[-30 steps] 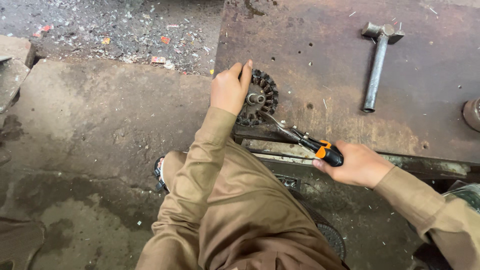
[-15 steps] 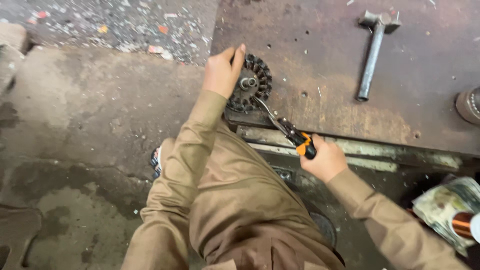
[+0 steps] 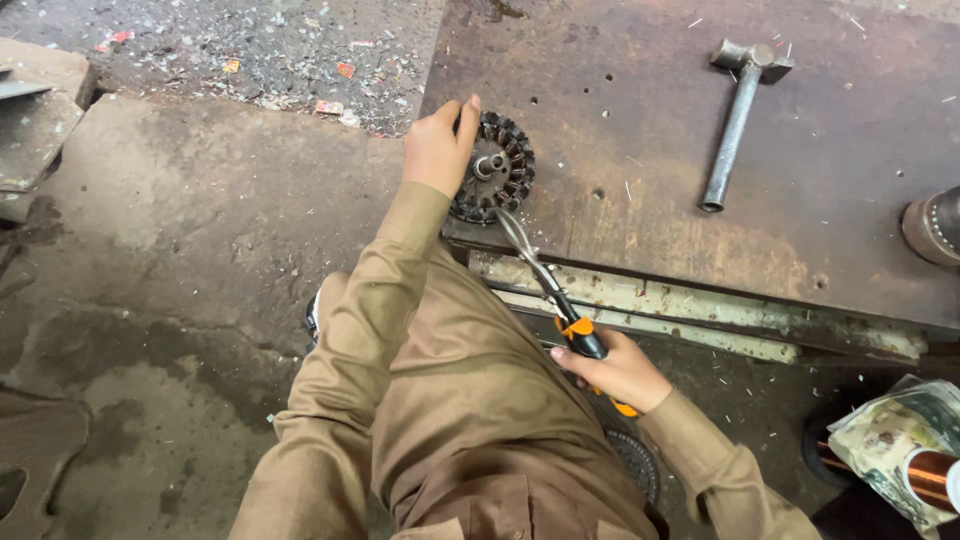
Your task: The person uses pliers to pull and adjust copper windings on a motor stator placed on a metal workbench. The person repeatedly repositions the stator and uses the pliers to manipulate individual windings around the core.
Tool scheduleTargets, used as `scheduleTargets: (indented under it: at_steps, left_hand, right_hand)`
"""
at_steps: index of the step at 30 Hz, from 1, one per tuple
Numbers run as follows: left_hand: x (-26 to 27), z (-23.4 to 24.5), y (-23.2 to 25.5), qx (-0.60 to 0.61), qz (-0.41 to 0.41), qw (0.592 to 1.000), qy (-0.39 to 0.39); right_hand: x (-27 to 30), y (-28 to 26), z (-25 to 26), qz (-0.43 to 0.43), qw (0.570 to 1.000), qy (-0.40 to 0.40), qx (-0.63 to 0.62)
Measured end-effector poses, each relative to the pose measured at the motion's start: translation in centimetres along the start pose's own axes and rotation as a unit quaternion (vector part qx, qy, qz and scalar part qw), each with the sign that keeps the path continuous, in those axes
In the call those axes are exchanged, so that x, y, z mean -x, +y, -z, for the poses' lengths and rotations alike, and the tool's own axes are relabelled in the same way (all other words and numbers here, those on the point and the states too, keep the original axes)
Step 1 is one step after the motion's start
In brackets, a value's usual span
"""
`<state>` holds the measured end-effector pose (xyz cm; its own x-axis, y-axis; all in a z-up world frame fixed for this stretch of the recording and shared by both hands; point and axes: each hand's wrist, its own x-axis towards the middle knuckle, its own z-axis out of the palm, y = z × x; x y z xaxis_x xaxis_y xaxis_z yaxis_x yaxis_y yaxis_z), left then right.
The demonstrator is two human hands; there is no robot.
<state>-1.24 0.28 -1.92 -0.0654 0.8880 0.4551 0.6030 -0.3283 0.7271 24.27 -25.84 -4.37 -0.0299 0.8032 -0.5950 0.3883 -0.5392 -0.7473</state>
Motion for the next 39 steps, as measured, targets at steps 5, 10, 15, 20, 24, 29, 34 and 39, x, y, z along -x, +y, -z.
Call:
scheduleTargets:
  at_steps: [5,10,15,20,24,29,34,39]
  left_hand:
    - [0.1,0.0,0.1,-0.009,-0.004,1.000,0.002]
    - [0.2,0.3,0.6,-0.005,-0.005,1.000,0.001]
    - [0.1,0.8,0.7,0.031,0.019,0.999,-0.030]
    - [0.1,0.8,0.8,-0.015,0.024,1.000,-0.010]
    - [0.3,0.7,1.2,-0.025,0.054,0.998,-0.005]
    - [-0.2,0.3,1.0,-0.044,0.060,0.997,-0.027]
    - [3.2,0.8,2.7,0.071,0.001,0.987,0.142]
    - [19.2,2.6,6.3,0.257,0.322,0.910,0.042]
  right_hand:
    - [0.7,-3.3,0.8,-0.052,0.991,-0.104,-0.073]
    - [1.2,-6.0,3.8,-0.174,0.960,-0.193,-0.109]
    - [-0.1,-6.9,1.8,-0.090,0.982,-0.165,-0.034]
    - [-0.2,-5.6,1.1,-0.136,0.967,-0.170,-0.130]
    - [-1.0,-5.0,2.4,-0.192,0.956,-0.180,-0.128]
    - [-1.6,-3.1,-1.0,-0.075,0.977,-0.145,-0.135]
    - [-0.7,-2.9,-1.9,-0.095,0.940,-0.198,-0.261]
    - [1.3,-5.7,-0.7,-0.115,0.914,-0.244,-0.304]
